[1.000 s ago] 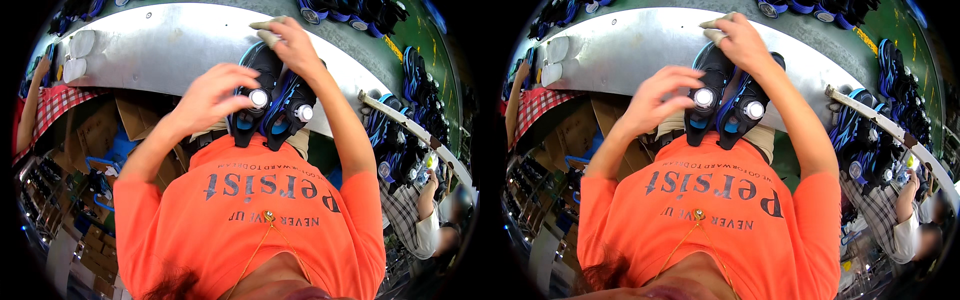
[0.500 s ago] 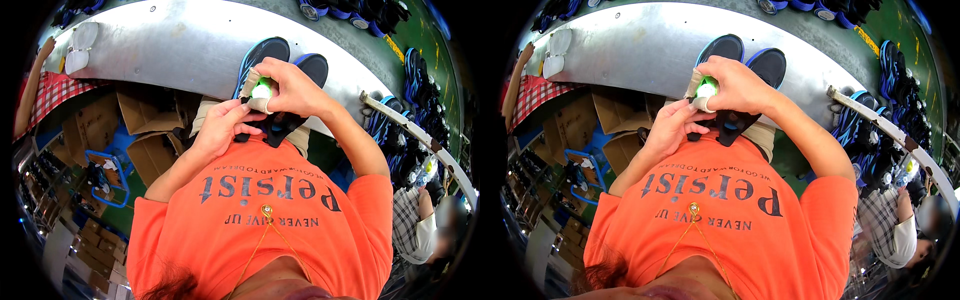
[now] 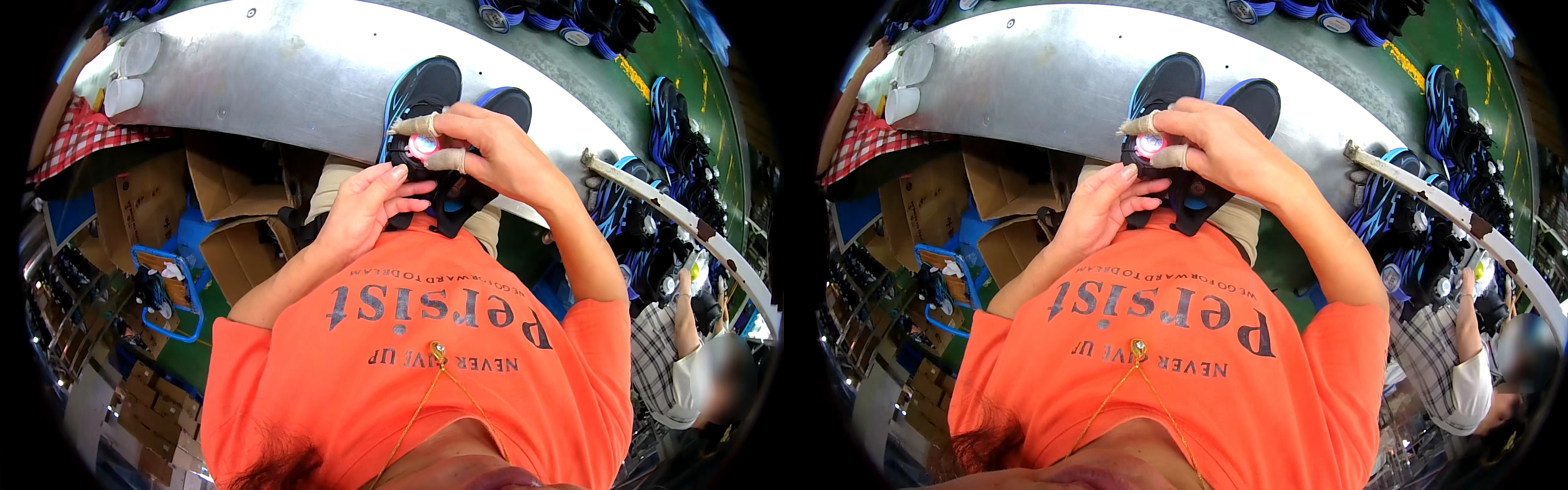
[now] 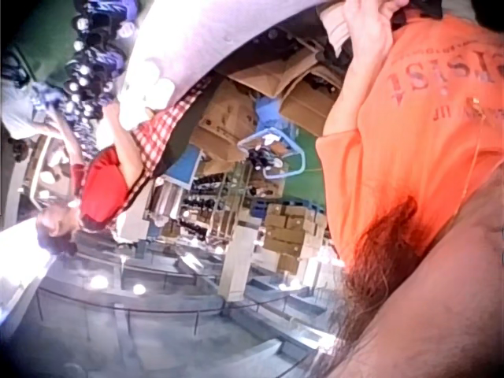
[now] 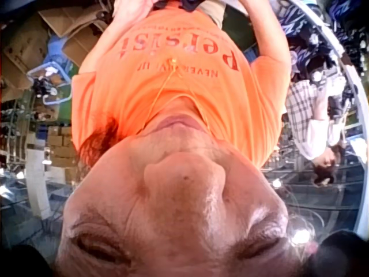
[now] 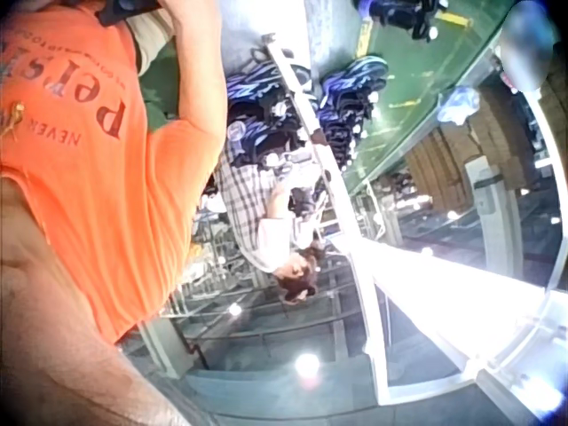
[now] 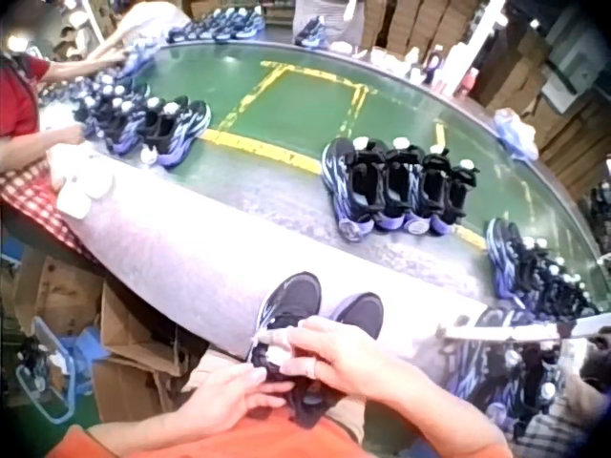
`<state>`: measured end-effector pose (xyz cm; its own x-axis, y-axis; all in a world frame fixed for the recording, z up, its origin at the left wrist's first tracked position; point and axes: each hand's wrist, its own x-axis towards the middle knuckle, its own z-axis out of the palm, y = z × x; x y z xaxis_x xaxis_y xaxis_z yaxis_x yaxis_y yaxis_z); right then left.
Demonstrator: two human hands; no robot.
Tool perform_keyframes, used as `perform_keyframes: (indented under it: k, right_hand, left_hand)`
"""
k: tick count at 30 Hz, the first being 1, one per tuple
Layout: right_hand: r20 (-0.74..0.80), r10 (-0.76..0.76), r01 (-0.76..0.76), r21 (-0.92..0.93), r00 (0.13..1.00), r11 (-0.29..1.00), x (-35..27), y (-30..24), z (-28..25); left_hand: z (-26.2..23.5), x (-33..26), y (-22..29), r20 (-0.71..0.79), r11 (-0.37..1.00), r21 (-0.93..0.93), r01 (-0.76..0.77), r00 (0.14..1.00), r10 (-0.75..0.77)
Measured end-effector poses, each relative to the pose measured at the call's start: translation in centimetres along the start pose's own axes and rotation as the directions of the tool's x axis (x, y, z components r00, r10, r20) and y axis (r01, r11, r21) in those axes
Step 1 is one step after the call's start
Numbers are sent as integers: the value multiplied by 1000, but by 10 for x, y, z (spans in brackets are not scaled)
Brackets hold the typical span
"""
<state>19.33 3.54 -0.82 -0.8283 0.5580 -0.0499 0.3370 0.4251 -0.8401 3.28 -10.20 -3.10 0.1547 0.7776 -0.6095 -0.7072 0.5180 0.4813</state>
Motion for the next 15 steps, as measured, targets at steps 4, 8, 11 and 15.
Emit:
perform_keyframes:
  k: [4,8,11,15]
  right_hand:
    - [-62,171,-176,-85,983,981,-8,-4,15]
    - [-36,197,-197,7,980,980,-12,-4,9]
    - [-128,163,-150,107,978,983,-6,5,-14]
    - [-342,122,-151,-58,932,987,12,34,-50]
  left_hand:
    - [-5,2,-6,42,998,42,-53,998,52]
    - [0,-12,5,96,788,603,-119,992,77]
    - [6,-15,4,645,-186,765,-617,731,223]
    - [30,27,10,437,-375,830,-414,899,-25]
